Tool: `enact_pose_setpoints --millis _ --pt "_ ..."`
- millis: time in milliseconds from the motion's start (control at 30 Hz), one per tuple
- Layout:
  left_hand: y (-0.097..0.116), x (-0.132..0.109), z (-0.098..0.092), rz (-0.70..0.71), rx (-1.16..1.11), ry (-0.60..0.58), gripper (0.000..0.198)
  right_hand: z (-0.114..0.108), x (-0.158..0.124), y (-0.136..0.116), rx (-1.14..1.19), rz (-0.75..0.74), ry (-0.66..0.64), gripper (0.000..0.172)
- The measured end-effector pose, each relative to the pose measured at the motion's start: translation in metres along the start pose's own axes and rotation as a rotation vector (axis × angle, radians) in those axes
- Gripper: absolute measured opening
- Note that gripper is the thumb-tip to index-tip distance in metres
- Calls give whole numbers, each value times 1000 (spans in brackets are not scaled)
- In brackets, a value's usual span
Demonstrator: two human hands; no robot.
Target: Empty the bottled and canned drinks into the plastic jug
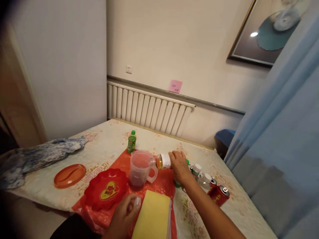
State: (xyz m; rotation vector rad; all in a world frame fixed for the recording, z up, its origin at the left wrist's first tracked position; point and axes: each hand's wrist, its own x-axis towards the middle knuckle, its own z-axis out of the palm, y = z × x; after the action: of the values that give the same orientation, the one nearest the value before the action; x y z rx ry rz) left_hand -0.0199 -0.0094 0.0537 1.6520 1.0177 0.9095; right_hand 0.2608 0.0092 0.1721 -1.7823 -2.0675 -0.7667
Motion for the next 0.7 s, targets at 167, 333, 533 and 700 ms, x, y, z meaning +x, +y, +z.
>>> enact_pose_setpoints --millis 167,333,533,700 --pt "-10 -4 1 -58 -48 -37 33 -9 41 1 -144 -112 -42 45" --pt "-10 -5 -3 -101 -87 -44 37 -22 69 -7 -294 -232 -73 37" --pt "-14 -7 -2 -92 -139 -76 32 -37 92 -18 -422 -375 -79 28" --pt "-10 -7 -3 -96 -150 -65 35 -43 103 -30 -467 -497 -43 28"
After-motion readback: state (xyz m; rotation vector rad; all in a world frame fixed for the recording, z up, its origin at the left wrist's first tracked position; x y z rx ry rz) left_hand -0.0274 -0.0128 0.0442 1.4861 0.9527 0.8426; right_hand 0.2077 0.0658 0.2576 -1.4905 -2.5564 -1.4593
